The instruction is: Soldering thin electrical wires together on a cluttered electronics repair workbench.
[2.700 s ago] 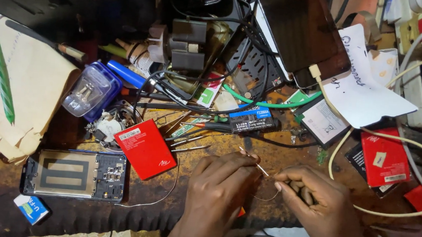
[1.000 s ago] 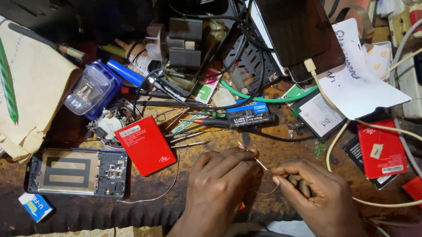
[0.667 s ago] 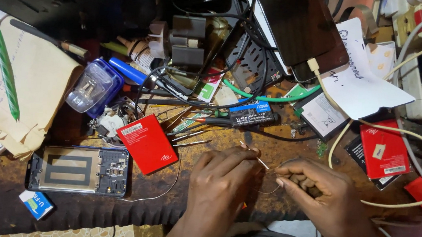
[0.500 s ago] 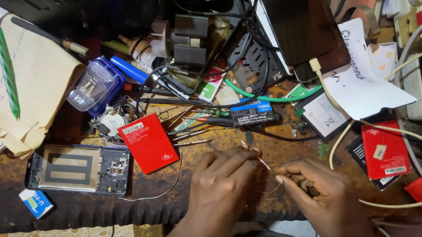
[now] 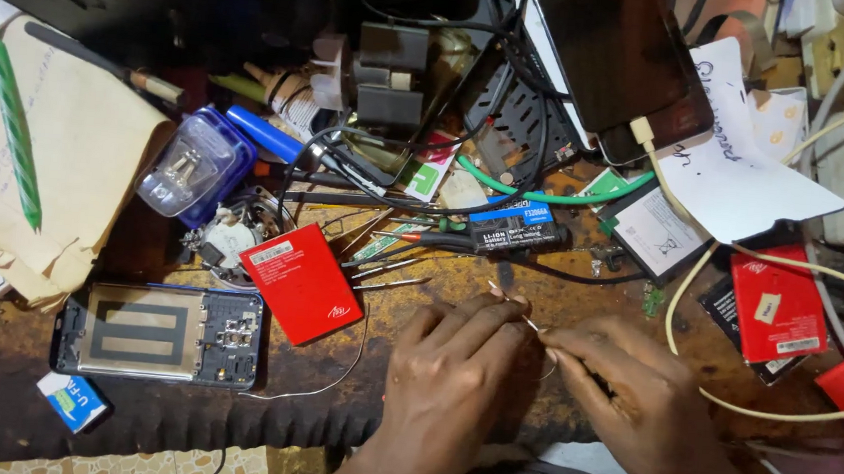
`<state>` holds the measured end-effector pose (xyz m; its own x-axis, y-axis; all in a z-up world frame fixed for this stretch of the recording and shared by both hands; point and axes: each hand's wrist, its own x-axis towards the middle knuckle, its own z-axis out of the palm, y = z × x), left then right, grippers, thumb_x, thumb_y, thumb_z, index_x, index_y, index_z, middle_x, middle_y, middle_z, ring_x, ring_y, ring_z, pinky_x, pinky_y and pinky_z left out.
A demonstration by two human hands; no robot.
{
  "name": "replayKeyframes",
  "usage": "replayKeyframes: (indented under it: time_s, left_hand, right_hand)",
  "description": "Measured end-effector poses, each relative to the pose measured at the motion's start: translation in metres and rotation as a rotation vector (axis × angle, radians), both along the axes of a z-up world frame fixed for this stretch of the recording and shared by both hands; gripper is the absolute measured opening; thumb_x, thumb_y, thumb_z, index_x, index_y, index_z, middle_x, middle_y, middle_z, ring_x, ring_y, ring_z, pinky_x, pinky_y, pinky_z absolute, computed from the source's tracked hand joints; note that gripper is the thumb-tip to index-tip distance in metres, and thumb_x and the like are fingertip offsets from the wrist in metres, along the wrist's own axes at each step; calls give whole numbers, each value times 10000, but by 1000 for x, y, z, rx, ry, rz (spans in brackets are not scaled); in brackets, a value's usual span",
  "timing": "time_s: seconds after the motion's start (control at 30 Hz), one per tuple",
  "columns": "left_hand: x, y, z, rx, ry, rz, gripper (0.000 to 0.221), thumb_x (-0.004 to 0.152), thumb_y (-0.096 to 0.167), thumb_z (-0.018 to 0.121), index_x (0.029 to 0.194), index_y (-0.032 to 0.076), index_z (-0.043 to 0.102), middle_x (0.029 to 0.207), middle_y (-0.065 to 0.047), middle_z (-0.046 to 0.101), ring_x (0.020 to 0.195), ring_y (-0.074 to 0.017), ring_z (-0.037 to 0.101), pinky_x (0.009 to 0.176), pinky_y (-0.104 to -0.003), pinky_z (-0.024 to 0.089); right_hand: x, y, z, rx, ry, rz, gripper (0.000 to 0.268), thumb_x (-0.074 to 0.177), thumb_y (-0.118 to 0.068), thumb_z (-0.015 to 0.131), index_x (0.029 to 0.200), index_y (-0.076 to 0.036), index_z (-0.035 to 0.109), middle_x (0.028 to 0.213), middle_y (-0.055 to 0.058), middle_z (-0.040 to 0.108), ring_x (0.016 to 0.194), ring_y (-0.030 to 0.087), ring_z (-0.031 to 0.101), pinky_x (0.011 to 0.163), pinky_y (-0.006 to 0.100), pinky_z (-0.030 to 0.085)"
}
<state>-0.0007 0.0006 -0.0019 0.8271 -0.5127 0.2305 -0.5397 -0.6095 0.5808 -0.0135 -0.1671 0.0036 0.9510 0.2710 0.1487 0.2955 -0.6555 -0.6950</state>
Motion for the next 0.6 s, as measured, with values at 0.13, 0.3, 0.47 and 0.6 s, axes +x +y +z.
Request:
replayKeyframes:
  time_s: [0.13, 0.3, 0.47, 0.6]
  left_hand:
    - [0, 1, -2, 27, 1, -16, 952, 156, 447, 816, 974, 55, 527, 1069, -84, 580, 986, -268, 547, 702, -358, 353]
    - [0, 2, -1, 98, 1, -13, 998, 160, 537, 817, 989, 59, 533, 1082, -70, 572, 1003, -251, 537, 743, -355, 358]
    - [-1, -2, -2, 31, -46, 28, 616, 414, 356, 702, 940, 77, 549, 1065, -66, 591, 975, -244, 558, 686, -348, 363]
    - [-3, 2, -1, -17, -44, 25, 901, 134, 405, 749, 938, 43, 558, 1028, -91, 598, 965, -267, 560, 703, -354, 360]
  right_hand:
    - [0, -1, -1, -35, -34, 30, 135, 752, -5, 569, 871, -24, 629, 791, 76, 603, 724, 174, 583, 679, 267, 446]
    - [-3, -4, -3, -147, -17, 128, 154, 787, -26, 512, 923, -30, 584, 836, 92, 557, 727, 215, 571, 685, 307, 434]
    - [1, -13, -7, -63, 120, 67, 174, 754, -83, 568, 915, -83, 634, 744, 38, 588, 595, 135, 515, 535, 245, 394]
    - [2, -10, -1, 82, 108, -52, 160, 715, -76, 628, 870, -42, 642, 810, 53, 664, 688, 112, 633, 593, 200, 469]
